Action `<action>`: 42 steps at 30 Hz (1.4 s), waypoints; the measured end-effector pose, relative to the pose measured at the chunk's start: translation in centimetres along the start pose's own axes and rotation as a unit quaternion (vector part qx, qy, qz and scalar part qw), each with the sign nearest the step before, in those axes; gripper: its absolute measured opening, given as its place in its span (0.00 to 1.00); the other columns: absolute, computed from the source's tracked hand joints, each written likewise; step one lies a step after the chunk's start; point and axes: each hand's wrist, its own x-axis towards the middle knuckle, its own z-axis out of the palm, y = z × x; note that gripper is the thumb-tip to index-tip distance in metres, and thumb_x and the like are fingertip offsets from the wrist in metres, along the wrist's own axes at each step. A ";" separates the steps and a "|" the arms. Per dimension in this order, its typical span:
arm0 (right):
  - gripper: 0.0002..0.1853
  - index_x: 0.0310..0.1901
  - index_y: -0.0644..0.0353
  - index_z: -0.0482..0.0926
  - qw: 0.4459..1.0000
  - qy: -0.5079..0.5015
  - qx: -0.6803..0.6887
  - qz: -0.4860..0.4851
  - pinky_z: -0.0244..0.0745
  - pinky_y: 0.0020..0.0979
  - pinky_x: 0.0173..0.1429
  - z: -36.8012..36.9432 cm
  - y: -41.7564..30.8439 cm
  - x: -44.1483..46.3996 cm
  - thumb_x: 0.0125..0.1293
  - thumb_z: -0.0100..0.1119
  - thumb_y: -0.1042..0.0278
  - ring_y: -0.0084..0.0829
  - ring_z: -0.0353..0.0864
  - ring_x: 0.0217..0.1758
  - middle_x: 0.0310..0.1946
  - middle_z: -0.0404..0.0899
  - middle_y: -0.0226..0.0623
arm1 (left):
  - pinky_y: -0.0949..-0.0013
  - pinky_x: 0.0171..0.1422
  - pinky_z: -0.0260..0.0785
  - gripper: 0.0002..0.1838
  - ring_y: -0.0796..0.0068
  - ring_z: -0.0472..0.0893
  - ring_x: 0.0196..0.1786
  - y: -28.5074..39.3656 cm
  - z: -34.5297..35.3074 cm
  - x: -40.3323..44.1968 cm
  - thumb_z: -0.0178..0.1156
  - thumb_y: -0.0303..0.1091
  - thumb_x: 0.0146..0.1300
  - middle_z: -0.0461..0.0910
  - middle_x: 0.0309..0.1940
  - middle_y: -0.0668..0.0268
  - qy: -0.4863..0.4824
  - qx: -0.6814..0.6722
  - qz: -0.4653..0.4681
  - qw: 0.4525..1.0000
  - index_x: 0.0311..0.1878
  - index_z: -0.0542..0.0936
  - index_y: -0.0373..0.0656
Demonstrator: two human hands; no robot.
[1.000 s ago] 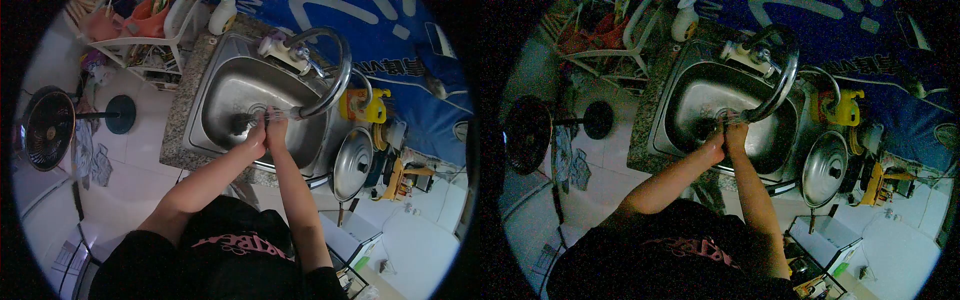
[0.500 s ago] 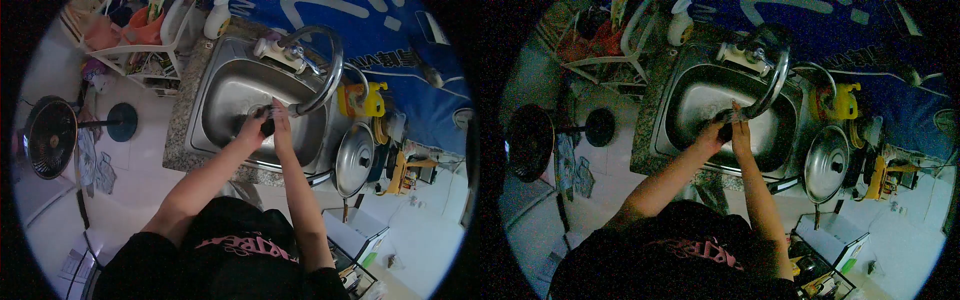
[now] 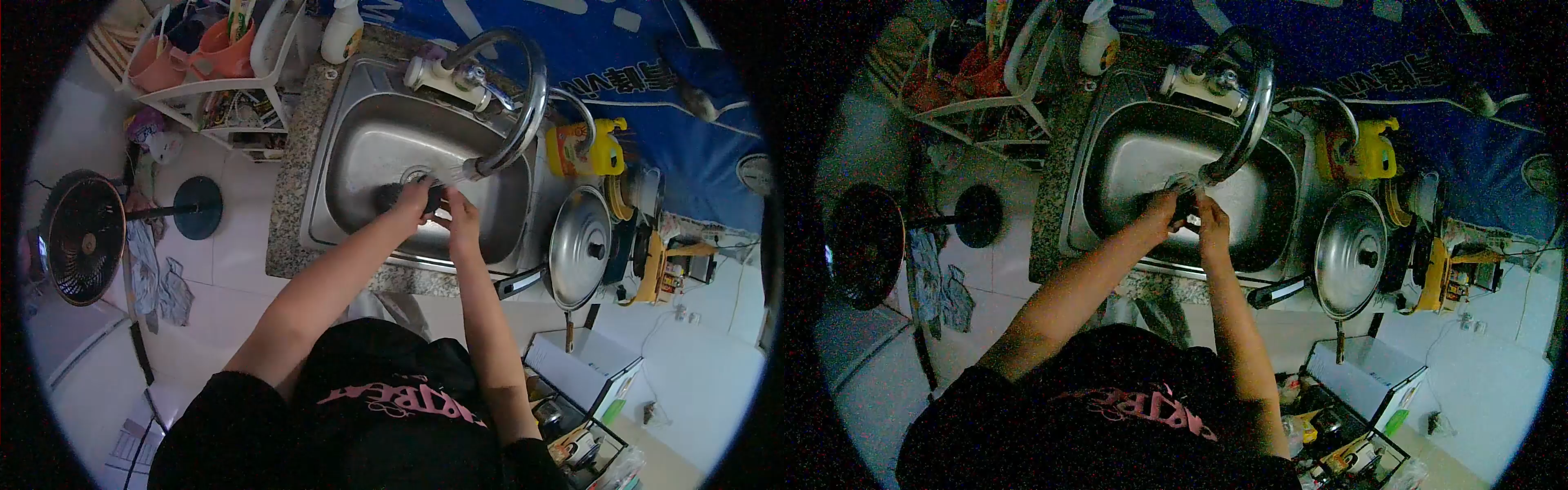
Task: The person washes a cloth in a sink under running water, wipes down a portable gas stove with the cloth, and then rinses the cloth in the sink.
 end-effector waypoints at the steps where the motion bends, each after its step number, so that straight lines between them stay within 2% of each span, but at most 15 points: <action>1: 0.14 0.48 0.59 0.76 1.000 0.000 0.000 -0.001 0.74 0.25 0.42 -0.4 0.3 0.3 0.68 0.50 0.60 0.22 0.76 0.43 0.42 0.77 0.32 | 0.73 0.15 0.56 0.19 0.78 0.70 0.17 -0.2 -0.1 -0.2 0.48 0.53 0.66 0.70 0.17 0.68 0.002 0.054 0.044 0.998 0.39 0.73 0.44; 4: 0.10 0.45 0.63 0.77 0.948 -0.007 -0.311 -0.061 0.69 0.21 0.42 -2.4 0.4 1.2 0.61 0.55 0.74 0.17 0.73 0.38 0.33 0.79 0.30 | 0.75 0.25 0.62 0.20 0.79 0.73 0.24 -0.3 -0.6 -1.8 0.53 0.54 0.62 0.74 0.22 0.70 -0.041 0.042 0.101 0.993 0.40 0.75 0.44; 7: 0.10 0.40 0.61 0.77 0.970 0.029 -0.163 -0.175 0.70 0.26 0.46 -3.5 0.2 1.2 0.54 0.59 0.78 0.25 0.76 0.40 0.36 0.78 0.35 | 0.76 0.35 0.65 0.20 0.80 0.74 0.32 0.9 -1.8 -4.0 0.60 0.52 0.58 0.76 0.29 0.70 -0.074 0.032 0.148 0.986 0.41 0.76 0.44; 11: 0.13 0.36 0.56 0.71 0.990 -0.018 0.117 -0.074 0.67 0.26 0.51 -4.2 -0.5 1.0 0.50 0.57 0.84 0.26 0.73 0.41 0.36 0.75 0.31 | 0.75 0.41 0.66 0.22 0.80 0.75 0.39 2.1 -4.7 -3.6 0.67 0.45 0.53 0.77 0.36 0.67 -0.052 0.153 0.173 0.972 0.45 0.76 0.40; 18: 0.28 0.56 0.56 0.69 0.987 -0.160 -0.020 -0.019 0.62 0.27 0.56 -0.9 -2.9 -0.9 0.50 0.57 0.81 0.27 0.67 0.55 0.50 0.70 0.32 | 0.72 0.46 0.67 0.23 0.75 0.76 0.40 4.2 -3.6 -5.7 0.67 0.41 0.53 0.78 0.36 0.64 -0.042 0.114 0.243 0.962 0.46 0.75 0.35; 23: 0.21 0.47 0.58 0.73 0.984 -0.163 -0.015 -0.070 0.63 0.26 0.57 0.3 -2.2 -0.1 0.49 0.63 0.80 0.25 0.71 0.51 0.43 0.74 0.31 | 0.71 0.48 0.67 0.18 0.72 0.77 0.41 5.4 -4.3 -5.6 0.65 0.38 0.55 0.79 0.37 0.63 -0.156 0.324 0.371 0.856 0.44 0.77 0.36; 25: 0.19 0.41 0.61 0.72 0.980 -0.030 -0.152 -0.128 0.67 0.26 0.53 -0.3 -0.8 1.1 0.48 0.68 0.76 0.27 0.74 0.43 0.38 0.76 0.31 | 0.71 0.47 0.68 0.14 0.73 0.78 0.38 5.5 -4.9 -5.6 0.63 0.37 0.57 0.79 0.31 0.62 -0.076 0.349 0.384 0.852 0.40 0.78 0.36; 27: 0.13 0.37 0.60 0.71 0.989 -0.029 -0.022 -0.143 0.71 0.31 0.52 -1.9 -0.4 1.5 0.52 0.65 0.79 0.29 0.76 0.43 0.37 0.77 0.33 | 0.69 0.44 0.68 0.13 0.75 0.78 0.35 5.1 -6.4 -5.4 0.59 0.39 0.60 0.79 0.27 0.61 0.129 0.136 0.393 0.900 0.37 0.79 0.37; 29: 0.10 0.38 0.56 0.73 0.968 0.013 0.247 -0.035 0.72 0.46 0.58 -2.1 -3.1 0.1 0.57 0.58 0.82 0.27 0.76 0.46 0.39 0.77 0.29 | 0.66 0.43 0.70 0.19 0.75 0.79 0.33 3.9 -8.2 -3.2 0.55 0.47 0.63 0.79 0.25 0.61 0.164 0.010 0.375 0.912 0.38 0.78 0.37; 30: 0.10 0.40 0.57 0.74 0.968 -0.017 0.247 -0.049 0.68 0.57 0.61 -2.2 -4.0 -0.3 0.58 0.56 0.82 0.30 0.77 0.47 0.41 0.78 0.28 | 0.63 0.46 0.71 0.24 0.71 0.79 0.37 3.4 -9.1 -2.3 0.54 0.52 0.63 0.80 0.29 0.58 0.178 -0.059 0.227 0.956 0.42 0.77 0.36; 32: 0.11 0.42 0.56 0.74 0.968 -0.059 0.236 -0.056 0.68 0.56 0.61 -1.0 -4.4 -1.0 0.57 0.57 0.82 0.30 0.76 0.48 0.41 0.78 0.30 | 0.52 0.56 0.70 0.37 0.55 0.77 0.49 2.7 -9.1 -2.9 0.49 0.65 0.59 0.76 0.44 0.49 0.084 -0.160 -0.022 0.983 0.52 0.70 0.35; 33: 0.13 0.43 0.56 0.74 0.967 -0.098 0.228 -0.061 0.68 0.55 0.61 -0.5 -4.3 -1.4 0.57 0.57 0.81 0.31 0.76 0.48 0.42 0.78 0.31 | 0.50 0.57 0.69 0.39 0.51 0.74 0.52 1.7 -8.5 -3.1 0.50 0.65 0.58 0.73 0.47 0.48 -0.002 -0.180 -0.045 0.983 0.54 0.68 0.34; 35: 0.09 0.39 0.59 0.75 0.985 -0.148 0.041 -0.077 0.70 0.27 0.51 -0.4 -2.1 -0.9 0.56 0.62 0.75 0.26 0.76 0.44 0.41 0.77 0.33 | 0.45 0.57 0.67 0.36 0.53 0.74 0.54 0.7 -6.6 -3.1 0.54 0.61 0.58 0.74 0.48 0.50 -0.164 -0.221 -0.071 0.959 0.53 0.69 0.35; 41: 0.08 0.41 0.64 0.73 0.923 -0.233 -0.287 -0.104 0.70 0.26 0.46 -0.1 -2.4 -1.6 0.63 0.56 0.71 0.23 0.76 0.38 0.36 0.78 0.32 | 0.58 0.56 0.71 0.18 0.66 0.78 0.49 0.0 -5.4 -0.7 0.59 0.38 0.59 0.79 0.43 0.60 -0.166 -0.172 -0.022 0.971 0.49 0.73 0.38; 42: 0.10 0.42 0.64 0.73 0.954 -0.137 -0.247 -0.105 0.70 0.25 0.43 -0.7 -1.6 -1.0 0.63 0.57 0.68 0.23 0.76 0.38 0.36 0.78 0.32 | 0.60 0.56 0.71 0.16 0.66 0.79 0.48 0.1 -5.1 -1.3 0.58 0.35 0.59 0.79 0.42 0.60 -0.168 -0.198 0.022 0.965 0.49 0.73 0.38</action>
